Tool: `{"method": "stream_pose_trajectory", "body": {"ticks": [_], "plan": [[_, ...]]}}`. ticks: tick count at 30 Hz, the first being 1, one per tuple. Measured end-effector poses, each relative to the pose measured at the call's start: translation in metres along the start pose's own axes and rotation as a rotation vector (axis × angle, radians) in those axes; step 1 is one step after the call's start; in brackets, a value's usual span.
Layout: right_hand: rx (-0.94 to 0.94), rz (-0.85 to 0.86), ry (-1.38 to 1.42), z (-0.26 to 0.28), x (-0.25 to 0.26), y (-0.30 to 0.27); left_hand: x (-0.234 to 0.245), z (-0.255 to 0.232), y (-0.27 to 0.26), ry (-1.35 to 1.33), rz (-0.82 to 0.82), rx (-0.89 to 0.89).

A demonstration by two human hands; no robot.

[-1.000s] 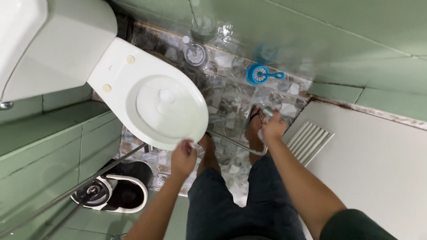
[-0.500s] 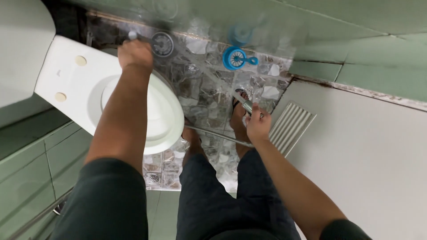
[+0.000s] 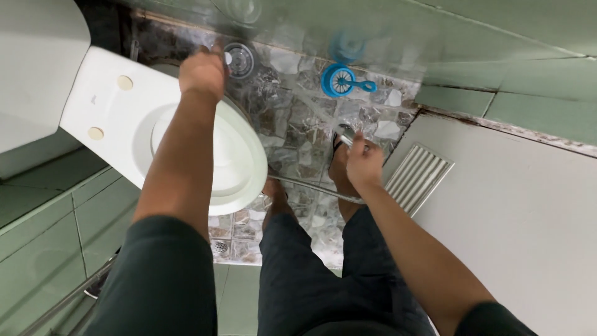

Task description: Scrubbing bathroom walls and floor with a brush and rinsing with a sprayer.

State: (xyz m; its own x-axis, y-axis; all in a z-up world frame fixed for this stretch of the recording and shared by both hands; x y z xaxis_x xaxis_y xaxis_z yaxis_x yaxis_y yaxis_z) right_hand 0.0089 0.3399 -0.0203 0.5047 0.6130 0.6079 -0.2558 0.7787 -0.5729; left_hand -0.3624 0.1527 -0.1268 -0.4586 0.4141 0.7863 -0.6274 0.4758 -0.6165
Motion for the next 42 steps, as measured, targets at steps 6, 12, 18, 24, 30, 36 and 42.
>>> {"method": "stream_pose_trajectory", "body": {"ticks": [6, 12, 18, 24, 30, 36, 42], "plan": [[0.024, 0.130, 0.017, 0.001, -0.042, 0.002, 0.030, -0.009, -0.027, -0.012, -0.188, -0.276], [0.230, 0.173, 0.179, 0.037, -0.066, -0.018, 0.031, 0.047, -0.013, 0.125, -0.118, -0.043], [0.258, 0.093, -0.143, 0.088, -0.053, -0.041, 0.030, 0.074, -0.009, 0.032, -0.184, 0.199], [0.250, 0.071, -0.082, 0.075, -0.042, -0.038, 0.013, 0.108, 0.012, 0.052, -0.341, 0.238], [0.292, -0.040, -0.095, 0.029, -0.026, -0.048, 0.031, 0.082, -0.081, -0.329, -0.610, 0.288], [0.457, -0.044, -0.178, 0.026, 0.003, -0.098, -0.059, -0.037, -0.227, -0.677, -0.526, 0.102], [0.290, -0.014, -0.054, 0.028, 0.031, -0.140, -0.003, -0.172, -0.397, -1.056, -0.271, -0.266]]}}
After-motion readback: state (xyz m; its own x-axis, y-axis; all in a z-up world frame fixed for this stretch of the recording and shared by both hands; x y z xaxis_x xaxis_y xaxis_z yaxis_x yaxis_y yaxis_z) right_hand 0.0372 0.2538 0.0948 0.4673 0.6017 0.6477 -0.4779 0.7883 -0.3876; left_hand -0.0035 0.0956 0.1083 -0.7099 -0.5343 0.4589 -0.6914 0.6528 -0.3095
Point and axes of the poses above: each hand's wrist, its own y-axis towards the middle knuckle, its own x-axis out of the back of the hand, z = x × y, the point moved 3 cm from there along y, towards the middle knuckle, and after that the axes turned 3 degrees about -x, right-handed, at the moved point
